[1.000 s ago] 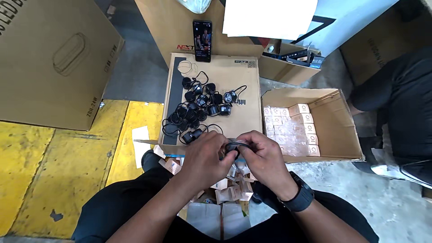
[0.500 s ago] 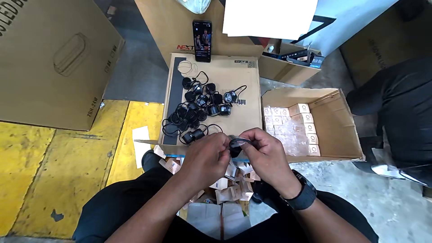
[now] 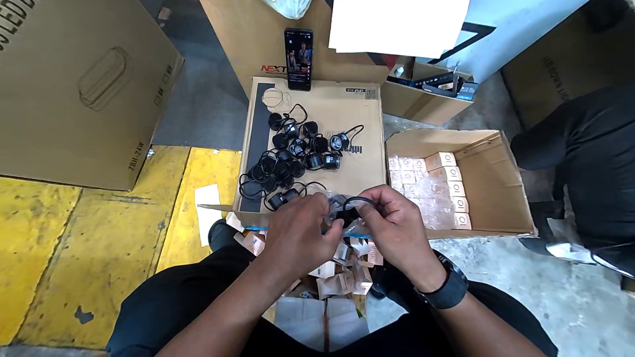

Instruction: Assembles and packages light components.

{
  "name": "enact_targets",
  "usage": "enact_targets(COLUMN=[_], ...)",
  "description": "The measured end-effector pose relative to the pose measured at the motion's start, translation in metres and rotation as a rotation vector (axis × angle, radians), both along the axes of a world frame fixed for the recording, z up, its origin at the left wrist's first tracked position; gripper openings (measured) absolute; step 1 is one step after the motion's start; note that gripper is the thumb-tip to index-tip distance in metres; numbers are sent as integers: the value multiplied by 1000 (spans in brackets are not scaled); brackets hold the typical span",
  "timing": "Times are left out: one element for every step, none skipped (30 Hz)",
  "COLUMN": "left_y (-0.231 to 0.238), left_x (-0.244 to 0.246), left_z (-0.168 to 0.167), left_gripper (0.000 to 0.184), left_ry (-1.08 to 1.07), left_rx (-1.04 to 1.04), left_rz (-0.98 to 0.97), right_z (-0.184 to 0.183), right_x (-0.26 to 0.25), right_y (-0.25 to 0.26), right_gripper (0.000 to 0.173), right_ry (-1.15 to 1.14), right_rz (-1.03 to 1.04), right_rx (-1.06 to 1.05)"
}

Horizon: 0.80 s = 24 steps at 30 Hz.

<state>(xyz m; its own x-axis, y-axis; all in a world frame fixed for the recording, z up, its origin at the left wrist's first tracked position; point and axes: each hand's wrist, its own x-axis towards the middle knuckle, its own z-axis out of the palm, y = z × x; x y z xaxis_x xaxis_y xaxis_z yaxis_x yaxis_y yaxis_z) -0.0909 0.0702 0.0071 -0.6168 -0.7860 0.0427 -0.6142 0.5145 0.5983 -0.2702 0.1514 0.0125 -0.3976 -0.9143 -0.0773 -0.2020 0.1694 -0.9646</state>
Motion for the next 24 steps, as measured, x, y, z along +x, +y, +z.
enact_targets(left_y=[-1,-1,-2,-3,-3,-4,-4,-4,-3,-2,-1,-1,-2,-3,-4,-5,-5,-5,-6,-6,-6,-7,-9,-10], left_x=[1,1,1,2,2,2,2,2,2,1,1,1,1,0,0,0,0,1,1,1,2,2,3,3], left_z=[1,1,0,-1,-1,-1,0,0,1,0,0,1,2,4,5,6,6,6,5,5,4,3,2,1], left_gripper=[26,21,18,18,20,22,26,31,34,35,32,29,26,23,22,20,19,17,15,13,10,8,8,9], left_ry=[-27,-35,-35,-32,-23,-18,-16,-17,-24,-34,-44,-59,-74,-85,-86,-74,-49,-16,21,56,88,119,140,145], left_rx=[32,43,37,29,23,22,30,41,51,63,85,119,158,191,210,207,186,156,122,81,30,-38,-113,-177], left_rz=[-3,-3,-3,-2,1,5,10,13,16,16,13,8,5,3,5,13,28,43,59,68,59,26,-20,-64], right_z=[0,0,0,0,1,1,1,1,1,1,1,2,2,2,3,3,3,3,2,1,0,-1,-2,-2], right_x=[0,0,0,0,0,0,0,0,1,1,2,2,2,2,2,2,2,1,0,0,0,0,1,1], right_y=[0,0,-1,-1,-1,-1,-1,-1,-1,-1,-1,-1,-1,-1,-2,-2,-2,-2,-2,-2,-1,-1,0,0], right_gripper=[6,5,5,5,5,6,5,5,5,5,5,5,5,6,6,6,5,5,5,5,5,6,6,7], right_ry=[-2,-5,-8,-10,-11,-14,-21,-32,-43,-54,-66,-75,-80,-85,-90,-96,-98,-88,-67,-34,8,45,72,89], right_rz=[-2,-4,-6,-9,-10,-13,-16,-19,-23,-25,-26,-26,-27,-30,-31,-33,-34,-31,-27,-24,-20,-18,-17,-12], right_rx=[1,0,0,3,8,13,15,14,13,15,19,24,31,37,39,38,35,33,33,37,41,46,54,61])
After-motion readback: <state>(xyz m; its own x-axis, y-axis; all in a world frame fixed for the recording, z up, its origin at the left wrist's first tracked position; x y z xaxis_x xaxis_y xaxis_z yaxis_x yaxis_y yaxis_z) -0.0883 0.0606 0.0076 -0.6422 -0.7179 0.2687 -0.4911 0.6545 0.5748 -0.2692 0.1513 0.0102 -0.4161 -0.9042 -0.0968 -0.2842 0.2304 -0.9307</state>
